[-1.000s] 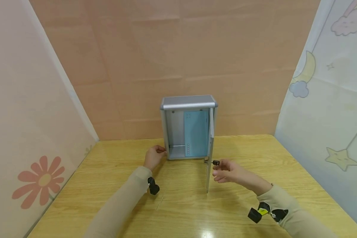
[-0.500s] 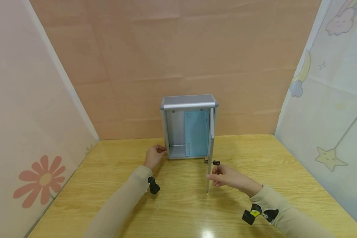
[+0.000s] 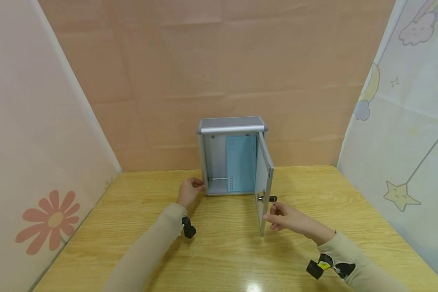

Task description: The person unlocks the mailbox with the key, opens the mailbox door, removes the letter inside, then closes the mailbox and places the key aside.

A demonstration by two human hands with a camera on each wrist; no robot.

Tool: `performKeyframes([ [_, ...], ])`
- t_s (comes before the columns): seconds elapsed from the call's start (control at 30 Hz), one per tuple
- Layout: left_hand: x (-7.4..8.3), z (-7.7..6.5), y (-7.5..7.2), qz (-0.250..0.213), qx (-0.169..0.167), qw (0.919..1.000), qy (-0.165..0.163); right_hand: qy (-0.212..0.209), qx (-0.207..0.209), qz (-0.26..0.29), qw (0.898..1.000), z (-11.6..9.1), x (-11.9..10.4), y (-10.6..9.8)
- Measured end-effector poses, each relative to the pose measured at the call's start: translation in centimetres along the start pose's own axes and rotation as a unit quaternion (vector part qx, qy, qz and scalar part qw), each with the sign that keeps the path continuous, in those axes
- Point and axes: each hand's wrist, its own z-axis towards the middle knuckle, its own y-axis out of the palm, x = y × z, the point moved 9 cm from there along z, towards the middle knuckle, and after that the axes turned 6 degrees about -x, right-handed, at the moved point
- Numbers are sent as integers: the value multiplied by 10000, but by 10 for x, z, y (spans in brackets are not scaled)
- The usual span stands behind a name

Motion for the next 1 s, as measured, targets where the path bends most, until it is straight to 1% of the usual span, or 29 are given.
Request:
performKeyframes([
  [0.07,0,0,0,5,11,10000,10,3,-35,32,10000,-5,3,-6],
  [0.33,-2,1,-2,73,52,9999,46,-228,-300,145,9992,-21,11,-32],
  [0.5,1,0,-4,42,55,10000,14,-220,-404,235,9987,-29,16,-46],
  [0.67,1,-1,-5,73,43,10000,7,-170,-421,213,9987,-33,23,-58],
  [0.9,-1,-1,-5,31,12,10000,-26,-157,-252,123,9995,-40,29,-80],
  [1.0,-1,0,-4,33,24,10000,2,-214,-293,245,9990,-42,31,-86],
])
